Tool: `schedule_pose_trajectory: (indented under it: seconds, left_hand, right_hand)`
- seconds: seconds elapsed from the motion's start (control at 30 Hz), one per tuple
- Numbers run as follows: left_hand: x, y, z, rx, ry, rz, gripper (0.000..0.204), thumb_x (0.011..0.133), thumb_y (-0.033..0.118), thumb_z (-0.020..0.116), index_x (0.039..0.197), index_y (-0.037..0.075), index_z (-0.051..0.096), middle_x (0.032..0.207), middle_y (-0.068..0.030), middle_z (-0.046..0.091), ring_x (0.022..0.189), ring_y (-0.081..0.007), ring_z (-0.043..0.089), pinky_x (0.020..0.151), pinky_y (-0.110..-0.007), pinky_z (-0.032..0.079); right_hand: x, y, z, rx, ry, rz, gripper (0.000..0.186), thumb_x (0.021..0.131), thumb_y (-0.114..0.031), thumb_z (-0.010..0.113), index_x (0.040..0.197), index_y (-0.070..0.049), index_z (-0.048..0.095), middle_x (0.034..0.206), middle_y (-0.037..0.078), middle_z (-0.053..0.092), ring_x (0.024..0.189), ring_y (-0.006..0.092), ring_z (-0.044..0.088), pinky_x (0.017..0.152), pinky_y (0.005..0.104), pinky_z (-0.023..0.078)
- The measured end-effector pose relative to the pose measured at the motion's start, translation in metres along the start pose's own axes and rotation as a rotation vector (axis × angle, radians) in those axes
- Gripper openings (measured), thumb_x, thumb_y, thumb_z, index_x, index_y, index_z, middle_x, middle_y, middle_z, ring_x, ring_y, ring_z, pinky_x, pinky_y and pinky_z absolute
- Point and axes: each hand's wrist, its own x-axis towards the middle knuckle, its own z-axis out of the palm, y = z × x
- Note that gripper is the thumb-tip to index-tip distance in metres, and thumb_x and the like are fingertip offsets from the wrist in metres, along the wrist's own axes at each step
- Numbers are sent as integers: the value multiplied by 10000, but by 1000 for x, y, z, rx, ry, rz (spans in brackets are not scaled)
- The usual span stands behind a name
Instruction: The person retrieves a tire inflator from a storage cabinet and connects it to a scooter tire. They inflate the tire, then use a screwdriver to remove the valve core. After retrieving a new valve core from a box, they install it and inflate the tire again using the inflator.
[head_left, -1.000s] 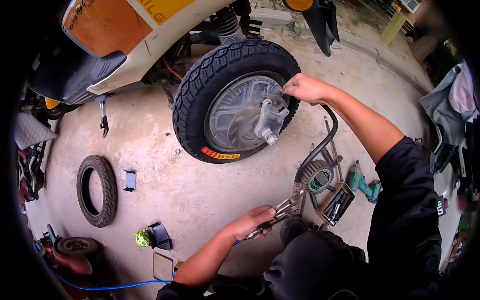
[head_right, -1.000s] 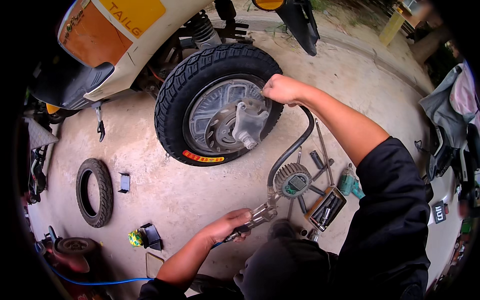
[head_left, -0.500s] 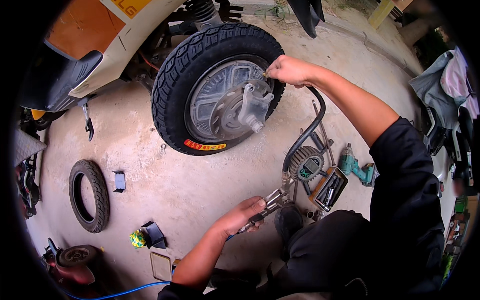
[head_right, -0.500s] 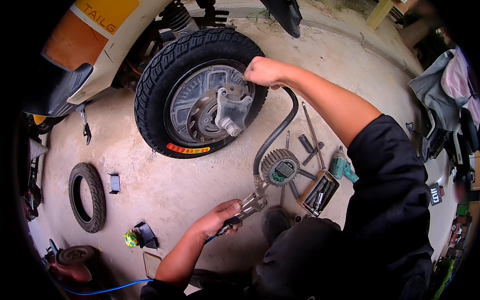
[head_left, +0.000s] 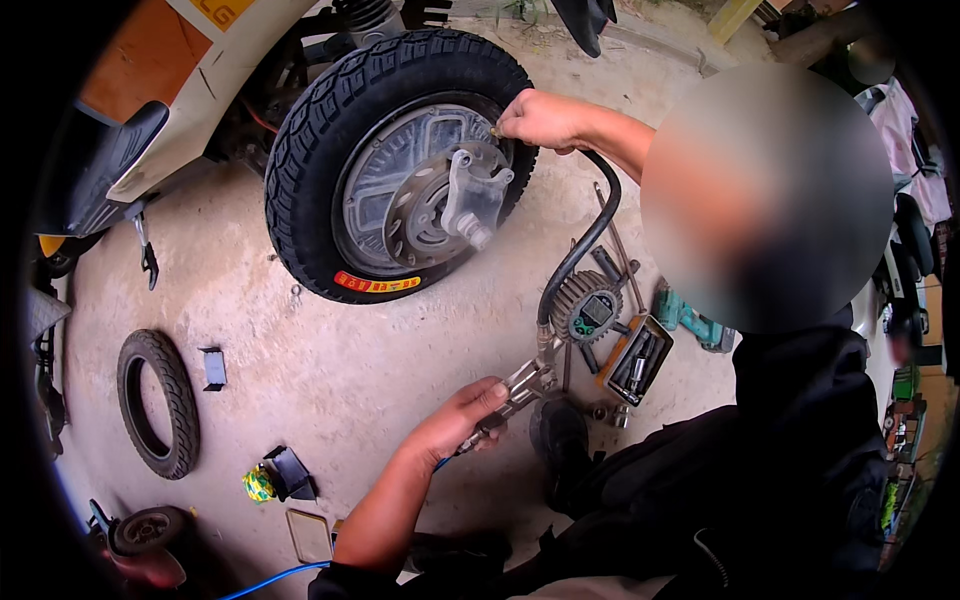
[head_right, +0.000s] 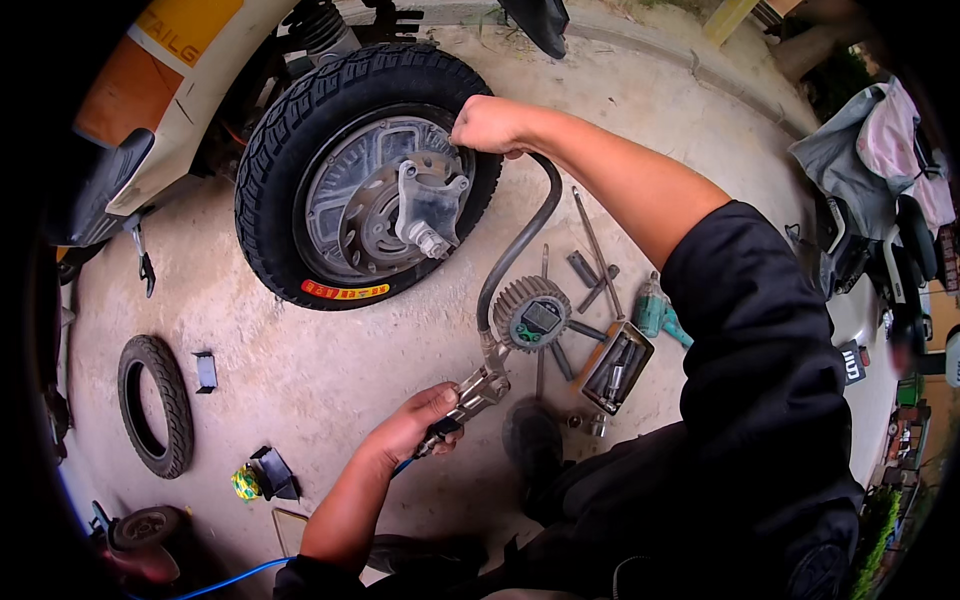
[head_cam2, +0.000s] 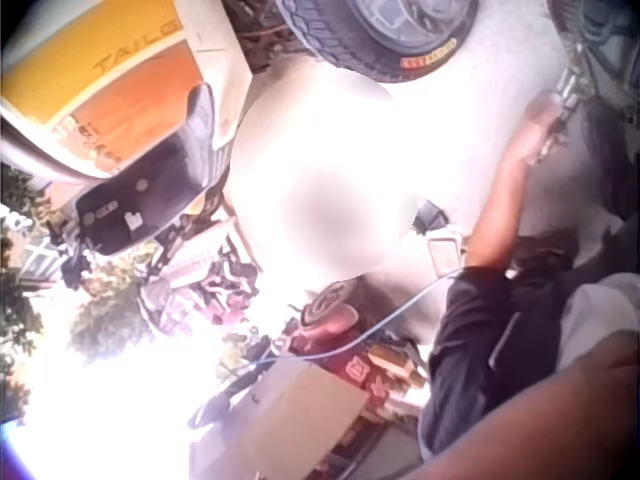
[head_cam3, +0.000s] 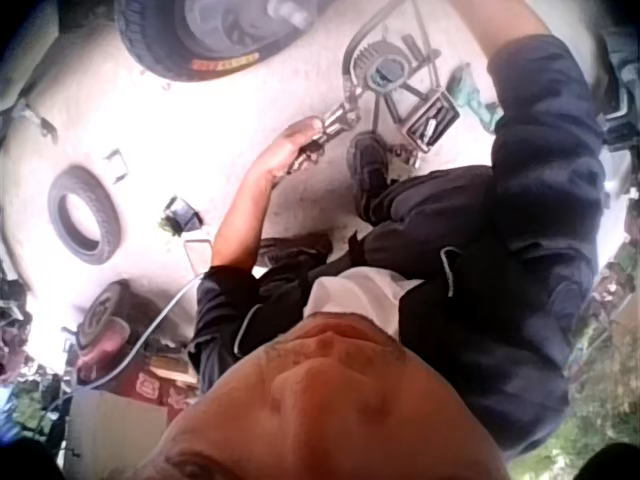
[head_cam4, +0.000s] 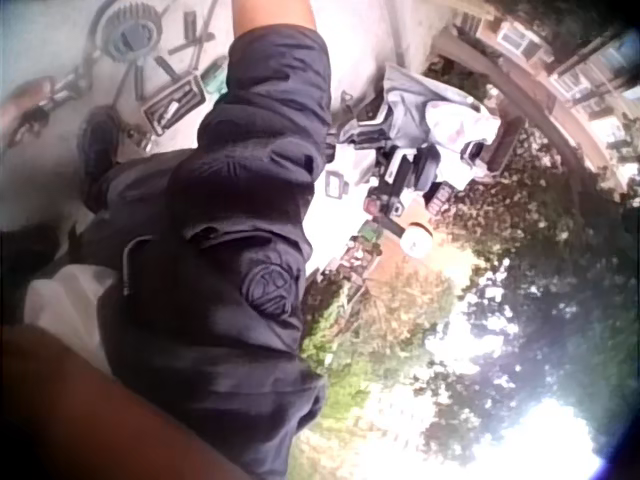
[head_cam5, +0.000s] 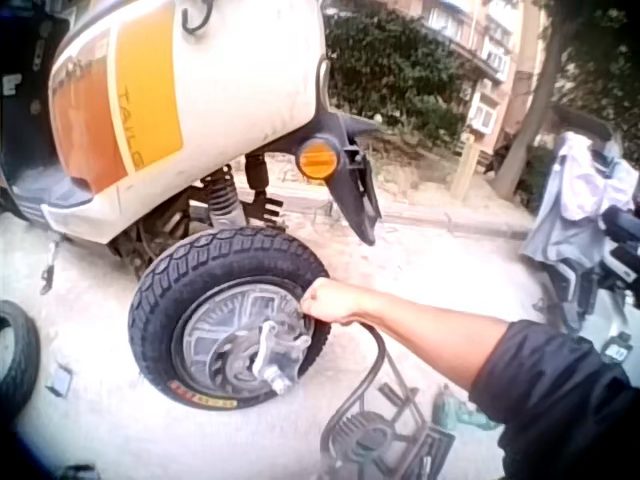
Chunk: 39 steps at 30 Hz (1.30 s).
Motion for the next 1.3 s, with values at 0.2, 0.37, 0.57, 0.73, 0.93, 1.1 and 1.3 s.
schedule_pose_trajectory:
  seconds: [0.2, 0.37, 0.57, 0.73, 0.93, 1.1, 1.3]
  left_hand:
    - [-2, -5, 3, -6, 72, 8, 421, 948, 498, 524, 1041, 88, 538, 638, -28, 482, 515, -102, 442, 482, -232, 353]
    - [1, -3, 9, -53, 96, 45, 389, 959, 430, 541, 1072, 58, 533, 687, -36, 481, 550, -107, 456, 471, -233, 375]
    - [-2, -2, 9, -70, 93, 34, 385, 960, 406, 549, 1085, 43, 524, 753, -34, 475, 595, -110, 470, 458, -235, 380]
    - [0, -5, 6, -58, 81, 39, 462, 935, 447, 568, 1151, 40, 520, 809, -39, 513, 607, -129, 478, 467, -254, 389]
    - [-1, -9, 3, -92, 60, 20, 514, 948, 532, 490, 1126, 49, 514, 732, -55, 501, 578, -122, 466, 461, -258, 385]
    - [0, -13, 5, -115, 116, 12, 653, 931, 673, 325, 1175, 107, 539, 602, -82, 482, 503, -166, 434, 460, -285, 360]
    - [1, -14, 3, -89, 101, 10, 649, 934, 666, 332, 1176, 99, 536, 612, -85, 492, 501, -167, 435, 462, -285, 363]
  right_hand:
    - [1, 5, 6, 53, 48, -50, 235, 865, -207, 527, 942, -66, 699, 586, -19, 441, 421, 101, 350, 357, 283, 305]
    - [1, 8, 6, 53, 50, -42, 173, 861, -201, 529, 728, -115, 599, 552, -49, 350, 436, 86, 259, 373, 268, 218]
    - [-3, 2, 9, 41, 77, -76, 203, 855, -180, 506, 661, -122, 513, 548, -53, 324, 453, 86, 227, 386, 263, 193]
    - [-2, 4, 8, 22, 80, -57, 185, 872, -192, 517, 709, -114, 559, 550, -50, 323, 452, 89, 226, 390, 261, 194]
    - [-3, 4, 8, 14, 92, -65, 180, 879, -207, 529, 758, -97, 606, 554, -43, 336, 451, 94, 237, 384, 267, 205]
    - [0, 4, 10, 64, 116, -76, 244, 859, -201, 545, 646, -85, 516, 525, -18, 294, 445, 123, 218, 398, 297, 216]
    - [-1, 4, 10, 89, 120, -71, 296, 844, -192, 548, 582, -91, 454, 510, -8, 272, 445, 136, 212, 409, 311, 219]
